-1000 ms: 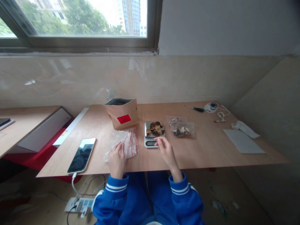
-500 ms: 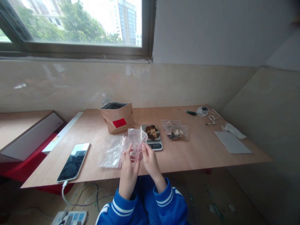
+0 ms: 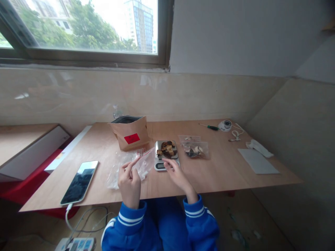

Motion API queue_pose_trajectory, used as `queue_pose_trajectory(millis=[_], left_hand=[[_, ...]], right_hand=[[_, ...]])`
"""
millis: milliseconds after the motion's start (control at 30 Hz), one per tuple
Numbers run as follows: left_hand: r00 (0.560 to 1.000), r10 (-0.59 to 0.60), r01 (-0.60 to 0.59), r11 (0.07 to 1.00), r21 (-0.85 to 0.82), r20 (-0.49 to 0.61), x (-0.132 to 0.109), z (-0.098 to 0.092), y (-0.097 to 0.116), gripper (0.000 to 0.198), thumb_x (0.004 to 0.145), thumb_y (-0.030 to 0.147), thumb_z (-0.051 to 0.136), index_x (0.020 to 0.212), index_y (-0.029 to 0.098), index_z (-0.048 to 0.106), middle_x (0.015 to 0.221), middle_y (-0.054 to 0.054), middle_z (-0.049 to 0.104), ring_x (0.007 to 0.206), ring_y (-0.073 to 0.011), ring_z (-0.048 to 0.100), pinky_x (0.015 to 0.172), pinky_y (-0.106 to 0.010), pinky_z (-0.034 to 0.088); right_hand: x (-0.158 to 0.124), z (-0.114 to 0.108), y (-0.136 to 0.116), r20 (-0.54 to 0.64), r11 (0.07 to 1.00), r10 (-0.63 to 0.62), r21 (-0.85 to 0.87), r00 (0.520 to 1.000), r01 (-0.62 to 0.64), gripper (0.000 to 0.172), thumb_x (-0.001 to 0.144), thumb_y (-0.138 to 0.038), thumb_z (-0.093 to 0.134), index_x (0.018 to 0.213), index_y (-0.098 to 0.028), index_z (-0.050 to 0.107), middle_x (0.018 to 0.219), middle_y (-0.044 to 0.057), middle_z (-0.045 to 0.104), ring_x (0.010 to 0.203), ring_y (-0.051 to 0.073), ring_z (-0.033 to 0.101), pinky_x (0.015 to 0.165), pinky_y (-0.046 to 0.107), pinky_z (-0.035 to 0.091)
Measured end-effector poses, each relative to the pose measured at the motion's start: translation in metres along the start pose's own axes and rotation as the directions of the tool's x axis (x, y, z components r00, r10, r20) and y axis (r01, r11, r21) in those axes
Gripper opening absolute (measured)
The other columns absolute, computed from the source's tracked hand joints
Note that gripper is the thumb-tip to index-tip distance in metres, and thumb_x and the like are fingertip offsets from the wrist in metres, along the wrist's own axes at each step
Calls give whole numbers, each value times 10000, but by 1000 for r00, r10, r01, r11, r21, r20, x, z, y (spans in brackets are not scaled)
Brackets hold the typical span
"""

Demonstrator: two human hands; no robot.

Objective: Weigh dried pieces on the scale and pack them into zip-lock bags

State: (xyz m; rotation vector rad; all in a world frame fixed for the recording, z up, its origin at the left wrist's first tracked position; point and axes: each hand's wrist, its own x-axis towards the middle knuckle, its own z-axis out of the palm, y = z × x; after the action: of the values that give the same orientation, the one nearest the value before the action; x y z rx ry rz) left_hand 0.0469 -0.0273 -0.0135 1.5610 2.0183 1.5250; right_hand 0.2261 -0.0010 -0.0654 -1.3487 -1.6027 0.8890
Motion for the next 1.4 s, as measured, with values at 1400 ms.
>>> queue_pose_trajectory(millis=[1400], left_hand=[[954,-285,296,847,-442,92,6,39,-4,356,834,293,445,1057,141,679,1177,-118,657,1162,-244,558,1053,-426,377]], right_hand=[[59,33,0,8,815,-192,-555,981,164,302,829,-91,500,1087,-144,649,1127,136,624,1038,291,524,916,432,438]])
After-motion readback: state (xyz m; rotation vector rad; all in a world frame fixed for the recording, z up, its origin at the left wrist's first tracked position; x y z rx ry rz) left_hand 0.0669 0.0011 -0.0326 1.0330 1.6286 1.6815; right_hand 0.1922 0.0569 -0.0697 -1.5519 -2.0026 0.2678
